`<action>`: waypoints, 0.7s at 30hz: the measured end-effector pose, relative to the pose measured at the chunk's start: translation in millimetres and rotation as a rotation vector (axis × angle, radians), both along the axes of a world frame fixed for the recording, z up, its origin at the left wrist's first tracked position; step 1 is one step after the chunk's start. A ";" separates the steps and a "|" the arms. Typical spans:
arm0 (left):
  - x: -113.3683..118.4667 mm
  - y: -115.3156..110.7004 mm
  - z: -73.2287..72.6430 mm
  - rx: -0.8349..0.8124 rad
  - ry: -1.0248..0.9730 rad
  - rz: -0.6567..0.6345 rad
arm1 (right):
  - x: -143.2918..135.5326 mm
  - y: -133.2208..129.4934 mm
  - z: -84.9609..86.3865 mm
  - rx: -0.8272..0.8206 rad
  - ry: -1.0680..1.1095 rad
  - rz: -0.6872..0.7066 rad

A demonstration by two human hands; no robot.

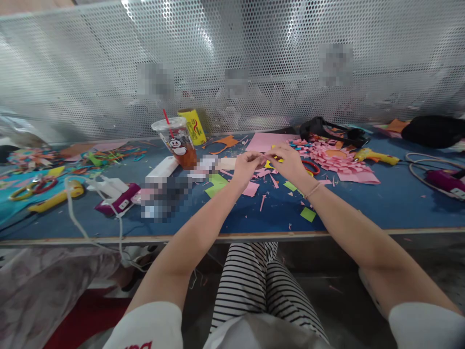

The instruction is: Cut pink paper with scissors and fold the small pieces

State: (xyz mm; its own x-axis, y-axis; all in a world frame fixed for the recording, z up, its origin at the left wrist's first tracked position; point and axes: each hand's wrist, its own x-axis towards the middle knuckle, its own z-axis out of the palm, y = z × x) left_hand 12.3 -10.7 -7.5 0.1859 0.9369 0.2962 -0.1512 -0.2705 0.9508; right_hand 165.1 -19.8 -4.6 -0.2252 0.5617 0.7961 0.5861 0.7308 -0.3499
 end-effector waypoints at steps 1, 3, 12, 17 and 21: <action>-0.2 0.3 0.2 -0.013 -0.010 -0.005 | 0.7 0.4 -0.5 0.044 -0.019 -0.010; -0.5 0.8 0.6 -0.045 -0.034 -0.023 | 2.2 1.8 -2.1 0.109 -0.039 -0.016; -0.4 -2.6 3.6 -0.202 -0.145 -0.086 | 6.3 6.3 -7.9 0.077 -0.090 0.000; -0.2 -4.0 5.7 -0.251 -0.186 -0.076 | 7.9 6.7 -7.7 0.043 -0.061 0.014; -0.6 -3.6 5.2 -0.252 -0.190 -0.070 | 6.8 5.8 -5.1 0.071 -0.049 0.047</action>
